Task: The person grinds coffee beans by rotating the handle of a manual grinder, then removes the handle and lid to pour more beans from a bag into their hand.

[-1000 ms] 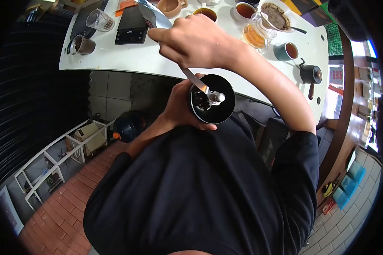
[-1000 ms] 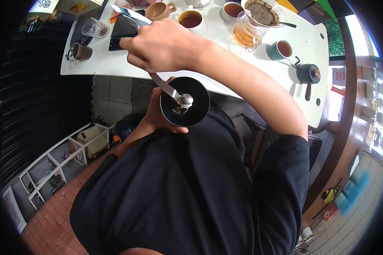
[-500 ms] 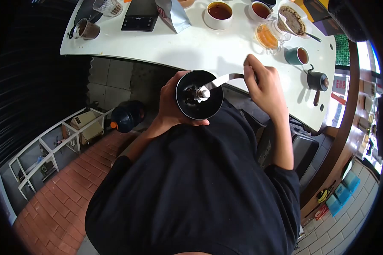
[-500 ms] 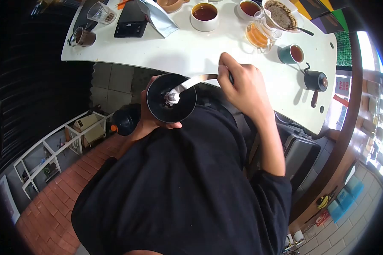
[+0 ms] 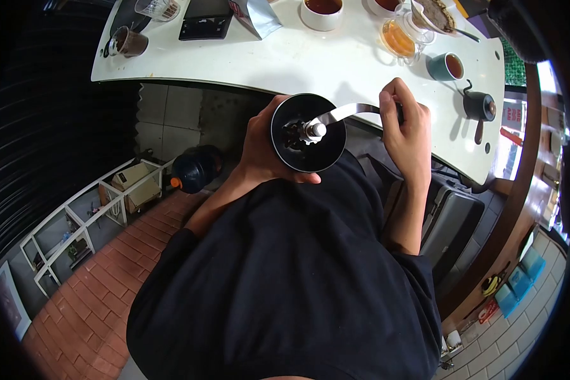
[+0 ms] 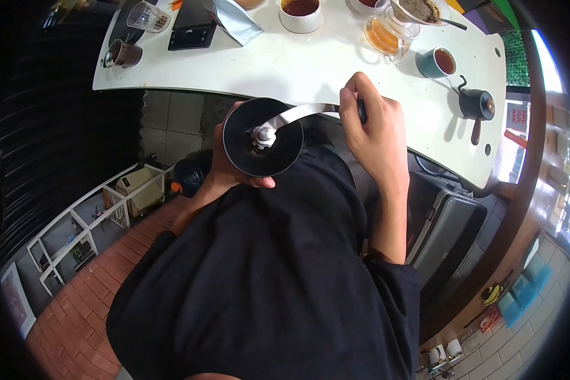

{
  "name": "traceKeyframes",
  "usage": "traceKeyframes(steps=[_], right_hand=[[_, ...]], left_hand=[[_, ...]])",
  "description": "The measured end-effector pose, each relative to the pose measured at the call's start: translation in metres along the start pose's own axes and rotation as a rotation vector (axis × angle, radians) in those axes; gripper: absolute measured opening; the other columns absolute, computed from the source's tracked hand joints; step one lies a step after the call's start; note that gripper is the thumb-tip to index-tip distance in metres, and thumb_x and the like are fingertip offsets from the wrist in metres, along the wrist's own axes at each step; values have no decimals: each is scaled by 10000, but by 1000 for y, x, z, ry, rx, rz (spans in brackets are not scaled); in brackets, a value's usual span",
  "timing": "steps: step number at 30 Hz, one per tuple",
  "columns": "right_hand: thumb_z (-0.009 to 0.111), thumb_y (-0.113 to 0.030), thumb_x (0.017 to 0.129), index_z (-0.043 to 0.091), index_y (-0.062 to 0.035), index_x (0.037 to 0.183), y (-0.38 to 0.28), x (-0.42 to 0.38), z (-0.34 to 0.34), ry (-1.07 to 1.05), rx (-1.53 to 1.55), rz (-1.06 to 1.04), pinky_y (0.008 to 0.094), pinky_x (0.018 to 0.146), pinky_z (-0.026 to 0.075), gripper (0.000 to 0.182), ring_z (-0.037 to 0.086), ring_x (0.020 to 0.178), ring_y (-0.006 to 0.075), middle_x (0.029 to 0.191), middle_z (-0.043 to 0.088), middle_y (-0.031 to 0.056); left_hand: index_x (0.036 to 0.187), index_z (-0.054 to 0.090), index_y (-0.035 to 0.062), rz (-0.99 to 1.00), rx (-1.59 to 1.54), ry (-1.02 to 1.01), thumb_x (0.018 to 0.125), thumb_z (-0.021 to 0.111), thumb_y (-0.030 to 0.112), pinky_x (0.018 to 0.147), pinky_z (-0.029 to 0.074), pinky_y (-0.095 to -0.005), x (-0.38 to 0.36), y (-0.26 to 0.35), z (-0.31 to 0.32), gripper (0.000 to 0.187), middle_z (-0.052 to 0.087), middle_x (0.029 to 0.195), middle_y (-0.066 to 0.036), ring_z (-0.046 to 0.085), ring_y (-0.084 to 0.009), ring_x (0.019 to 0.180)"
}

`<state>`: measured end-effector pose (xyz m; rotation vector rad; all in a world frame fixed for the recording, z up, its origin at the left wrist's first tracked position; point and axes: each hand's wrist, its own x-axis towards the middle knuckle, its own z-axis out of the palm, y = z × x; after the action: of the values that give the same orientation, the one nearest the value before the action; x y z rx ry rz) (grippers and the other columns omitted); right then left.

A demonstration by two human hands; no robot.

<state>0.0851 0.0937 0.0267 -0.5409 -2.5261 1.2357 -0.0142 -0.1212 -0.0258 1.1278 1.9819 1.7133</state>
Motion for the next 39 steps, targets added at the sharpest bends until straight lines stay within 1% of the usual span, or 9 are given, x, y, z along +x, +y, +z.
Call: traceKeyframes(steps=[14,20,25,28,30,33,37,38,39], right_hand=[[538,-60,866,511,-18,834,-18,-23,-12,5,-95,-56,404,559,438,59,566,556,356,606,522,178],[664,-96,681,505,-78,842,-42,-54,-20,-307,-137,-470,370,497,468,227,578,525,269,605,510,57],[665,-241,705,508,-98,813,-66,-72,2,-393,-199,-872,290,427,411,238,538,487,139,578,433,2],[682,-221,692,508,-117,783,-79,-68,17,-223,-315,-1025,264,458,377,222,485,541,130,644,413,1],[674,-195,704,521,-121,784,-87,-60,19,-135,-283,-1084,254,463,367,188,481,560,126,676,437,5],[659,-149,716,542,-129,783,-93,-52,12,7,-180,-1158,241,476,359,137,476,593,123,744,482,13],[633,-97,670,586,-167,787,-97,-48,2,221,-10,-1221,259,524,418,145,477,616,145,809,538,13],[631,-96,655,600,-177,794,-98,-48,0,272,24,-1243,271,532,432,164,476,616,153,814,546,13],[630,-99,631,630,-189,804,-97,-50,0,315,38,-1251,298,560,460,195,478,633,165,845,565,17]], left_hand=[[1186,564,-21,-191,-251,98,507,896,635,831,542,-314,-21,3,4,1001,669,1042,-82,664,-165,944],[1159,585,-25,-226,-248,129,539,905,590,802,538,-308,-30,-6,-1,930,675,999,-77,651,-146,904],[1163,547,9,-155,8,46,514,942,483,798,545,-307,-15,8,10,896,681,977,-66,667,-149,890],[1145,546,18,-208,110,-31,518,941,429,781,542,-298,-11,6,14,847,673,959,-59,650,-127,853],[1152,553,23,-298,-125,65,533,931,348,710,533,-284,-14,6,11,796,653,909,-14,601,-85,784],[1210,539,28,-384,-652,291,494,984,361,832,508,-297,-22,-8,5,906,616,1035,0,594,-119,948],[1332,471,23,209,-216,156,609,890,537,935,475,-344,-11,-26,-40,982,549,1234,-44,566,-183,1077],[1332,471,23,226,-195,169,609,890,537,935,475,-344,8,-6,-49,982,549,1234,-44,566,-183,1077],[1328,423,-7,454,-92,152,522,825,683,968,441,-398,35,19,-55,1135,568,1190,-98,569,-253,1087]])
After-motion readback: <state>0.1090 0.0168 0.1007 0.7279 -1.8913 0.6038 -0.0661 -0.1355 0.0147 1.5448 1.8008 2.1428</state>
